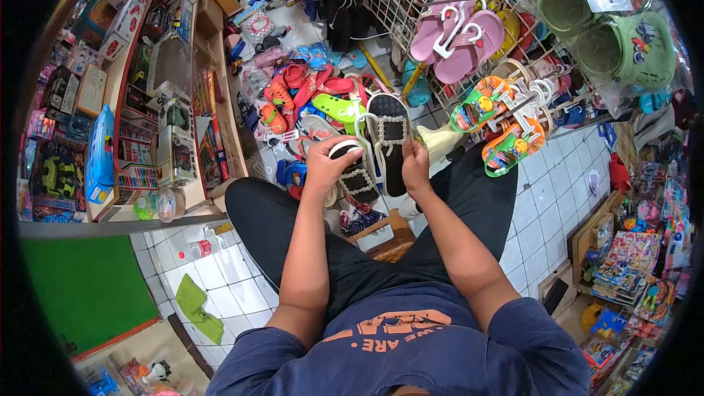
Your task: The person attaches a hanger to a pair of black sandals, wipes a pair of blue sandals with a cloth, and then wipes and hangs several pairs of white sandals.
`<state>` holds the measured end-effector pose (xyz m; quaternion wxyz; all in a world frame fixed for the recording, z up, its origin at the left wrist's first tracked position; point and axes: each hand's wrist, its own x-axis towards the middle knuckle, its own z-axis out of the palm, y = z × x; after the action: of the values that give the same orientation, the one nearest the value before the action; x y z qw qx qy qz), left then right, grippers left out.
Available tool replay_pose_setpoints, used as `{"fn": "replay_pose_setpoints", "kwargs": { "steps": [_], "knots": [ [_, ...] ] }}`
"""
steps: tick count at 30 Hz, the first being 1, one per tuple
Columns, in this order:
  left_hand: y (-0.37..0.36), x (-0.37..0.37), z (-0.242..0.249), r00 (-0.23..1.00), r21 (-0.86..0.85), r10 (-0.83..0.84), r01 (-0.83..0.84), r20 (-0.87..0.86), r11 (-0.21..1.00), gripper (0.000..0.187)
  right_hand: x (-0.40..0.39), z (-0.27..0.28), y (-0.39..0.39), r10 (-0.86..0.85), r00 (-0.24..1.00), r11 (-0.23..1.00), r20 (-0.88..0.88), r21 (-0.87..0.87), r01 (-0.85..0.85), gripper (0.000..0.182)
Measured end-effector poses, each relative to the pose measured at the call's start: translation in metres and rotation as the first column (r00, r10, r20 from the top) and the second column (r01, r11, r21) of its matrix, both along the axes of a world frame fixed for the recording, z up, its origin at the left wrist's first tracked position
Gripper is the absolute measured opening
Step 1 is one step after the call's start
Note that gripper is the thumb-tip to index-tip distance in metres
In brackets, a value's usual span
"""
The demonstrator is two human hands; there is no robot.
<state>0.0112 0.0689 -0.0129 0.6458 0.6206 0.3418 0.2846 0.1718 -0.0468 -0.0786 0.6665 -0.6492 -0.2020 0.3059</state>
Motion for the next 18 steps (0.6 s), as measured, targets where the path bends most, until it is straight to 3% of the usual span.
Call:
{"fn": "replay_pose_setpoints", "kwargs": {
  "steps": [3, 5, 7, 9, 13, 15, 18],
  "knots": [
    [0.001, -0.001, 0.004, 0.993, -0.084, -0.109, 0.113, 0.044, 0.990, 0.027, 0.001, -0.008, -0.004, 0.046, 0.998, 0.998, 0.044, -0.039, -0.044, 0.028],
    [0.002, -0.002, -0.006, 0.967, -0.113, -0.251, 0.254, 0.047, 0.960, 0.035, 0.002, -0.020, -0.001, 0.050, 0.982, 0.997, 0.182, 0.054, -0.060, 0.026],
    [0.000, -0.001, 0.000, 0.954, -0.063, -0.295, 0.297, 0.047, 0.953, 0.043, 0.003, -0.002, 0.000, 0.057, 0.982, 0.989, 0.183, 0.124, -0.081, 0.022],
    [-0.001, -0.002, -0.004, 0.955, -0.051, -0.290, 0.293, 0.059, 0.955, 0.040, 0.006, 0.000, -0.002, 0.085, 0.964, 0.996, 0.253, -0.051, -0.075, 0.018],
    [0.001, -0.002, -0.003, 0.965, -0.029, -0.233, 0.238, 0.116, 0.971, 0.034, 0.007, -0.002, -0.001, 0.099, 0.952, 0.995, 0.291, -0.046, -0.090, 0.018],
    [0.001, -0.003, -0.004, 0.969, -0.024, -0.203, 0.209, 0.140, 0.978, 0.030, 0.006, -0.003, 0.002, 0.096, 0.914, 0.992, 0.395, 0.040, -0.121, 0.018],
    [0.000, -0.003, -0.004, 0.959, -0.027, -0.209, 0.218, 0.192, 0.976, 0.029, 0.007, -0.007, 0.001, 0.126, 0.960, 0.990, 0.251, -0.088, -0.107, 0.020]
  ]
}}
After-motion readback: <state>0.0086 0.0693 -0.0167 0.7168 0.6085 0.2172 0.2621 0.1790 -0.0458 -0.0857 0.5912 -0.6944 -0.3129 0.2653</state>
